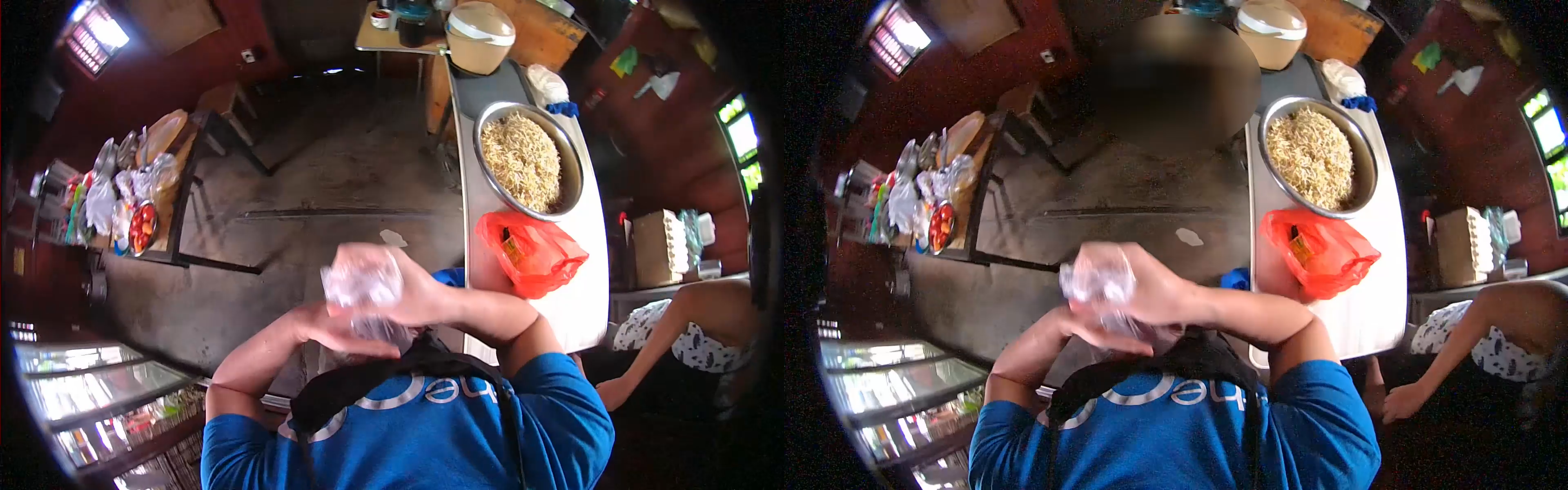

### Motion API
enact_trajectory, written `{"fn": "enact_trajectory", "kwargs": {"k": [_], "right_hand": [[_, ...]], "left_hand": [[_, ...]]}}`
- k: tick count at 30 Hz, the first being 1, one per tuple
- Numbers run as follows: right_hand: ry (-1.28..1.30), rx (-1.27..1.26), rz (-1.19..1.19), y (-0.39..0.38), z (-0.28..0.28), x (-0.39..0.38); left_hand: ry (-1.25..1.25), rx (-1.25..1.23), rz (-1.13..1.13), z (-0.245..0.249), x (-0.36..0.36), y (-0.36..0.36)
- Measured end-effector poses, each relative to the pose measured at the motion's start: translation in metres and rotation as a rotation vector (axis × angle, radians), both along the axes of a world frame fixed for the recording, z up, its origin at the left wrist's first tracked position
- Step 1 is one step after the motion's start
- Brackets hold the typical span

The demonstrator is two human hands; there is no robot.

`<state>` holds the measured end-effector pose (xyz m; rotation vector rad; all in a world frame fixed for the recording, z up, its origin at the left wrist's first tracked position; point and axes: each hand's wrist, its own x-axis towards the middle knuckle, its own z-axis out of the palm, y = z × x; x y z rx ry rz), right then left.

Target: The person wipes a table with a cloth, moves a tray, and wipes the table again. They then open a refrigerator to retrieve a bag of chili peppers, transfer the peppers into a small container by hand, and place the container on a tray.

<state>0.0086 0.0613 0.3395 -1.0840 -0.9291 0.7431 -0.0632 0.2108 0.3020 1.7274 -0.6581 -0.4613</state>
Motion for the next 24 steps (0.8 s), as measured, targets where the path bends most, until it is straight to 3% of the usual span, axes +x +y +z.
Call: {"fn": "enact_trajectory", "kwargs": {"k": [2,5,6,9,10,12,13,14,16,18,22,24], "right_hand": [[0.202,-0.1,-0.154,0.026,0.004,0.016],[0.471,-0.169,-0.347,0.049,-0.02,0.066],[0.467,-0.035,-0.397,0.055,-0.027,0.084],[-0.225,0.085,-1.074,0.057,-0.013,0.135],[-0.616,0.264,-1.127,0.055,-0.002,0.14],[-1.351,0.187,-0.549,0.043,-0.009,0.158],[-1.363,0.195,-0.563,0.05,-0.024,0.172],[-1.448,0.13,-0.415,0.061,-0.052,0.191],[-1.573,-0.022,-0.104,0.077,-0.052,0.224],[-1.626,0.015,-0.241,0.052,-0.051,0.27],[-1.68,-0.437,-0.208,0.017,-0.025,0.322],[-1.615,-0.543,-0.282,-0.004,-0.026,0.343]], "left_hand": [[0.043,-0.278,-0.282,-0.025,0.032,0.01],[0.569,-0.227,0.101,-0.04,0.056,0.037],[0.666,-0.213,0.192,-0.046,0.07,0.045],[0.65,-0.144,0.219,-0.079,0.124,0.07],[0.744,-0.218,0.273,-0.079,0.145,0.074],[0.82,-0.28,0.322,-0.072,0.187,0.075],[0.804,-0.434,0.216,-0.064,0.208,0.069],[0.799,-0.516,0.137,-0.061,0.232,0.065],[0.848,-0.578,0.041,-0.06,0.277,0.059],[0.882,-0.593,-0.03,-0.062,0.316,0.055],[0.932,-0.544,-0.197,-0.073,0.384,0.039],[0.934,-0.468,-0.325,-0.08,0.419,0.025]]}}
